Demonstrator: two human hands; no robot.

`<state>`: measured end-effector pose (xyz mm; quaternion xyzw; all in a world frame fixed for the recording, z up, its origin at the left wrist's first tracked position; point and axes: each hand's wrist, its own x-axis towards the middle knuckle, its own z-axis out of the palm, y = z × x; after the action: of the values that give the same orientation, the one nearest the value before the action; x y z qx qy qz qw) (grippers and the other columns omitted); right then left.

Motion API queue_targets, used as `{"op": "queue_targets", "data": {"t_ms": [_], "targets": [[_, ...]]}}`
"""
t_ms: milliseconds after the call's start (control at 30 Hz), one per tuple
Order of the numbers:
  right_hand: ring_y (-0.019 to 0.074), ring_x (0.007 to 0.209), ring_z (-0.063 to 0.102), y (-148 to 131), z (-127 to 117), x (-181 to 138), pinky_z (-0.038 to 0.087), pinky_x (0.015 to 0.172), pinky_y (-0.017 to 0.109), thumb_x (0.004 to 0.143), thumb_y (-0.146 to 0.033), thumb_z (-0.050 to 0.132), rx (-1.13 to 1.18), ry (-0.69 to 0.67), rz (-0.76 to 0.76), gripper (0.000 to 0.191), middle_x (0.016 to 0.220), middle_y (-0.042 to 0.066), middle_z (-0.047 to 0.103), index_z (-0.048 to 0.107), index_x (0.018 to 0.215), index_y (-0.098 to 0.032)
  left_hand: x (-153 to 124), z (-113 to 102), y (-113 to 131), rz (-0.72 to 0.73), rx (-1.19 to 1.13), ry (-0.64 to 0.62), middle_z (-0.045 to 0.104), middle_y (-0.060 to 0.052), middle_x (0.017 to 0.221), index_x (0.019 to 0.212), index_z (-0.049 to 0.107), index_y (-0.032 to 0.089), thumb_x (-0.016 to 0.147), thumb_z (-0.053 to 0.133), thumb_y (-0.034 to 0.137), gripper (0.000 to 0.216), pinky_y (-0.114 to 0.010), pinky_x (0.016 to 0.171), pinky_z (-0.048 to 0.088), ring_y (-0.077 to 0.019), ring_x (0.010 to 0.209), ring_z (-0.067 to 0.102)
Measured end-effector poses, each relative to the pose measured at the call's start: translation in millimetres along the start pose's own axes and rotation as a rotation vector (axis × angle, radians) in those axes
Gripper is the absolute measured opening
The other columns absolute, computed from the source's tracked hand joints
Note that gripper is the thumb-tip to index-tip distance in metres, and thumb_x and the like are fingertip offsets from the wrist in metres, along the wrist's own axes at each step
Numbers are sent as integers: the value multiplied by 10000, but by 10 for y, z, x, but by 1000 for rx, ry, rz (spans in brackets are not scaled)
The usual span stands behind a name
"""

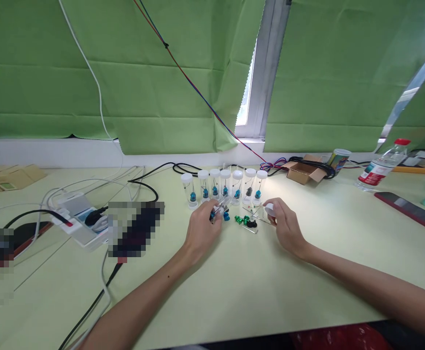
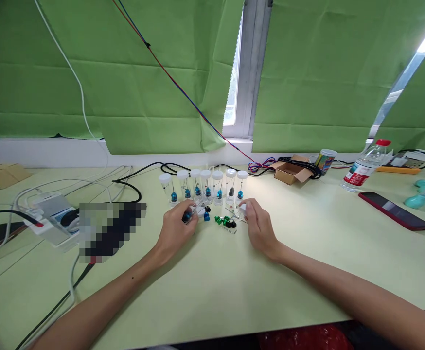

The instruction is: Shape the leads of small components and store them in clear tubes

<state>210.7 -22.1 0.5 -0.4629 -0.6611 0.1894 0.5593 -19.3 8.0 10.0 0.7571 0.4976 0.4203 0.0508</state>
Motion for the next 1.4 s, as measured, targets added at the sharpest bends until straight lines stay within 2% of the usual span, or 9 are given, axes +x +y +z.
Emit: {"op": "queue_targets", "data": {"t_ms": [100, 200, 367, 433, 600, 767, 967, 1167, 1400], "targets": [[144, 571, 440, 79, -156, -127, 374, 536, 277, 1021, -397, 280, -96, 19, 22, 351, 672, -6, 482, 560, 939, -202, -6, 18, 1, 9, 1, -11, 615, -15, 768, 956, 618, 196, 801, 491, 150, 205, -274, 655, 431, -154, 672, 533], [150, 594, 471, 117, -157, -167, 400, 579, 288, 1019, -363, 287, -187, 6, -18, 321, 710, 7, 531, 557, 959, -200, -13, 42, 0, 17, 3, -22, 604, -10, 763, 945, 611, 201, 796, 487, 148, 201, -271, 648, 423, -152, 664, 523], [177, 700, 547, 148, 162, 8, 419, 663, 306, 994, -294, 353, -269, -63, -212, 222, 804, 41, 600, 550, 994, -193, -11, 50, 18, 26, 9, -21, 608, -12, 781, 947, 607, 202, 798, 484, 153, 200, -272, 664, 424, -154, 679, 531], [177, 684, 536, 163, 324, 129, 413, 657, 306, 993, -292, 342, -257, -20, -258, 230, 779, 40, 590, 547, 989, -186, -4, 38, 29, 22, 9, -15, 612, -13, 783, 947, 610, 201, 799, 485, 150, 200, -272, 666, 427, -156, 686, 537], [153, 641, 498, 120, 567, 358, 393, 630, 281, 1014, -318, 276, -112, 177, -168, 286, 745, 11, 543, 528, 970, -189, 3, 16, 8, 23, 11, -28, 643, -28, 829, 986, 618, 196, 805, 490, 142, 228, -285, 690, 443, -171, 724, 568], [138, 630, 456, 12, 514, 330, 367, 609, 263, 1020, -370, 257, -11, 224, -52, 322, 753, -4, 511, 518, 937, -201, -17, 33, -23, 41, 27, -72, 668, -47, 959, 1081, 621, 190, 818, 503, 151, 291, -312, 762, 467, -187, 816, 598], [127, 585, 413, 25, 375, 78, 351, 569, 254, 1003, -392, 336, 37, 118, 4, 268, 695, -29, 457, 524, 970, -202, -48, 34, 70, 88, 18, -137, 650, -50, 965, 1211, 599, 198, 850, 538, 219, 367, -309, 798, 485, -190, 871, 611], [142, 653, 479, 55, 327, 70, 393, 622, 266, 990, -373, 384, 31, 60, -53, 223, 740, -11, 497, 507, 1049, -196, -56, 27, 102, 114, 3, -198, 645, -59, 997, 1312, 532, 205, 888, 521, 245, 426, -306, 804, 483, -188, 911, 608], [152, 672, 508, 49, 293, 84, 415, 653, 281, 1000, -345, 350, -61, -49, -124, 277, 771, 8, 531, 528, 1138, -183, -48, 29, 125, -8, -83, -296, 663, -10, 926, 1184, 513, 239, 856, 599, 393, 372, -293, 722, 478, -170, 805, 614]]}}
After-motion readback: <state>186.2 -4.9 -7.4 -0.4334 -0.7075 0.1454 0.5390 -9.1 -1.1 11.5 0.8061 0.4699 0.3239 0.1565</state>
